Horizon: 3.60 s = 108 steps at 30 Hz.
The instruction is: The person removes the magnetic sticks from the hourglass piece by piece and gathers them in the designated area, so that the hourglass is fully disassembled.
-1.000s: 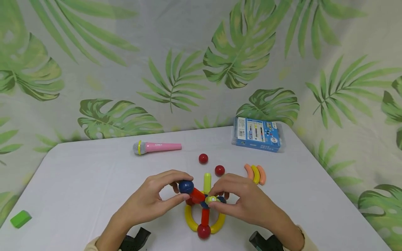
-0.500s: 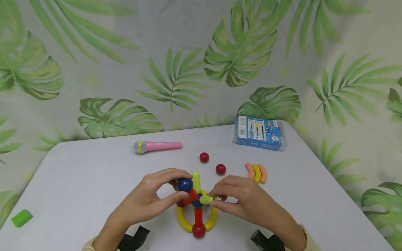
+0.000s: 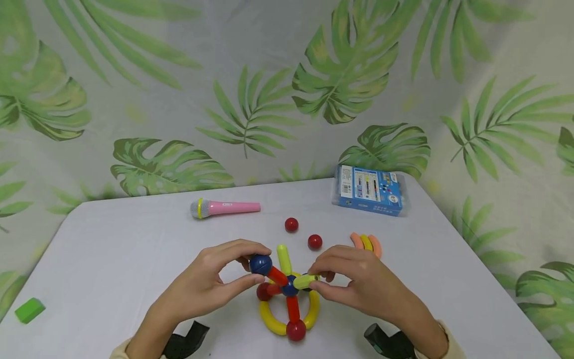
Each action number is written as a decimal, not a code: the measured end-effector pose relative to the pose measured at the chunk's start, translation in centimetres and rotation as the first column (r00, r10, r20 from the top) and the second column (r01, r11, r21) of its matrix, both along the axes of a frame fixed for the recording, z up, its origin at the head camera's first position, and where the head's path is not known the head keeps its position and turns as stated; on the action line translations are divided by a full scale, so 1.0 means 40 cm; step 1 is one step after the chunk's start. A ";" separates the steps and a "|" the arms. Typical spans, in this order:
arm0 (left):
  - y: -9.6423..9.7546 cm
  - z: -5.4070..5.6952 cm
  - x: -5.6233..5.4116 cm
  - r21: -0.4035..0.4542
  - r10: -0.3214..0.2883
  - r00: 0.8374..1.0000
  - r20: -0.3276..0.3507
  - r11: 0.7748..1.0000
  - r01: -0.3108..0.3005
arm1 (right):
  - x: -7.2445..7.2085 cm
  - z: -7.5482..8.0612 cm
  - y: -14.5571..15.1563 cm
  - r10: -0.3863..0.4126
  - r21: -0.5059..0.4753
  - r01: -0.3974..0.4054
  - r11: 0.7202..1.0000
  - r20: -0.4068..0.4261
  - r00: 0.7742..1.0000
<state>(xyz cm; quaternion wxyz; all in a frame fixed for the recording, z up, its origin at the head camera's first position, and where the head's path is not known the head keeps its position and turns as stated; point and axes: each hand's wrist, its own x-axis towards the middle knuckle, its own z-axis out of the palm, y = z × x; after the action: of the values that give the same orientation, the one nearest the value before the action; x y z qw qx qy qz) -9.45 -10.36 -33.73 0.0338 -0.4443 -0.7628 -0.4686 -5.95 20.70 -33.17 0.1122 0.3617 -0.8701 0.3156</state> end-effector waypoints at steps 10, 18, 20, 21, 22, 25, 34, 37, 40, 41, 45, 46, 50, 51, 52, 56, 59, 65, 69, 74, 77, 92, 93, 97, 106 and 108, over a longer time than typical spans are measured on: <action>-0.021 0.009 -0.010 0.002 0.031 0.999 -0.013 1.000 -0.031 | -0.015 0.009 0.033 -0.008 -0.055 0.006 0.998 -0.048 0.999; 0.022 -0.005 -0.007 0.009 -0.066 0.998 -0.008 0.998 0.066 | -0.011 -0.005 -0.019 -0.025 -0.058 0.026 0.998 0.014 1.000; 0.026 -0.006 -0.007 0.016 -0.070 0.998 -0.007 0.997 0.070 | -0.012 -0.009 -0.033 -0.033 -0.071 0.034 0.997 0.011 0.999; 0.027 -0.007 -0.007 0.019 -0.066 0.998 0.003 0.998 0.066 | -0.013 -0.011 -0.039 -0.035 -0.081 0.036 0.996 0.009 0.999; 0.027 -0.007 -0.007 0.022 -0.065 0.998 0.003 0.998 0.065 | -0.014 -0.014 -0.043 -0.035 -0.087 0.036 0.996 0.011 0.999; 0.028 -0.008 -0.006 0.030 -0.063 0.998 0.002 0.998 0.063 | -0.017 -0.022 -0.057 -0.040 -0.104 0.043 0.994 0.032 0.999; 0.037 -0.013 -0.002 0.040 -0.055 0.998 0.012 0.998 0.054 | -0.015 -0.040 -0.086 -0.071 -0.181 0.092 0.979 0.119 0.990; 0.041 -0.010 -0.001 0.037 -0.050 0.999 0.013 0.998 0.049 | -0.014 -0.043 -0.094 -0.059 -0.169 0.084 0.982 0.146 0.987; 0.043 -0.010 0.000 0.040 -0.057 0.998 -0.002 0.998 0.058 | -0.013 -0.044 -0.100 -0.059 -0.161 0.086 0.983 0.168 0.984; 0.043 -0.009 0.001 0.043 -0.061 0.998 -0.014 0.997 0.061 | -0.013 -0.044 -0.101 -0.067 -0.159 0.094 0.983 0.170 0.983; 0.042 -0.011 0.003 0.062 -0.071 0.997 -0.036 0.995 0.073 | -0.011 -0.043 -0.109 -0.094 -0.141 0.123 0.982 0.199 0.975; 0.042 -0.011 0.004 0.068 -0.073 0.997 -0.038 0.995 0.076 | -0.011 -0.043 -0.111 -0.097 -0.133 0.125 0.983 0.201 0.975; 0.040 -0.013 0.005 0.078 -0.075 0.996 -0.049 0.994 0.079 | -0.011 -0.045 -0.118 -0.095 -0.115 0.117 0.986 0.185 0.978; 0.040 -0.012 0.005 0.079 -0.074 0.996 -0.051 0.994 0.078 | -0.011 -0.045 -0.118 -0.092 -0.115 0.113 0.987 0.174 0.980; 0.039 -0.013 0.005 0.081 -0.074 0.996 -0.055 0.994 0.078 | -0.011 -0.045 -0.119 -0.089 -0.114 0.109 0.988 0.165 0.982; 0.036 -0.014 0.006 0.083 -0.072 0.996 -0.057 0.994 0.076 | -0.012 -0.044 -0.120 -0.079 -0.110 0.096 0.989 0.147 0.986; 0.034 -0.016 0.008 0.080 -0.066 0.997 -0.036 0.994 0.069 | -0.013 -0.041 -0.116 -0.073 -0.105 0.090 0.990 0.150 0.986; 0.031 -0.019 0.009 0.060 -0.039 0.999 -0.002 0.997 0.039 | -0.017 -0.023 -0.085 -0.122 -0.100 0.134 0.986 0.119 0.985; 0.029 -0.020 0.007 0.044 -0.021 1.000 -0.010 0.999 0.022 | -0.028 -0.011 -0.051 -0.179 -0.118 0.184 0.976 0.051 0.983; 0.024 -0.019 0.004 0.021 -0.002 1.000 -0.002 1.000 0.002 | -0.037 0.000 -0.015 -0.197 -0.123 0.208 0.970 0.099 0.975; 0.023 -0.014 0.005 -0.005 0.002 1.000 0.012 1.000 -0.002 | -0.043 -0.004 -0.003 -0.212 -0.107 0.230 0.967 0.158 0.964; 0.012 0.001 0.007 -0.071 0.021 1.000 -0.021 0.997 -0.022 | -0.123 -0.069 0.066 -0.311 -0.042 0.331 0.943 0.254 0.916; 0.012 0.001 0.006 -0.072 0.023 0.999 -0.023 0.997 -0.024 | -0.114 -0.073 0.088 -0.329 -0.038 0.351 0.936 0.261 0.907; 0.009 0.003 0.006 -0.071 0.030 0.999 -0.017 0.997 -0.031 | -0.075 -0.101 0.179 -0.392 -0.021 0.418 0.908 0.311 0.866; 0.014 -0.009 0.005 -0.064 0.033 0.999 0.011 0.997 -0.033 | -0.011 -0.174 0.378 -0.596 0.045 0.645 0.763 0.434 0.675; 0.015 -0.011 0.004 -0.066 0.037 0.999 0.011 0.997 -0.036 | -0.008 -0.186 0.400 -0.614 0.061 0.666 0.743 0.458 0.643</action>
<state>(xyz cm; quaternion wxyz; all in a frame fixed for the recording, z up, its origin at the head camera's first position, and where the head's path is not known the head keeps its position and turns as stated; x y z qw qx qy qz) -9.28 -9.77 -34.15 0.0229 -0.4281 -0.7861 -0.4452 -6.26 36.70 -40.60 0.0329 -0.0597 -0.9230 0.3786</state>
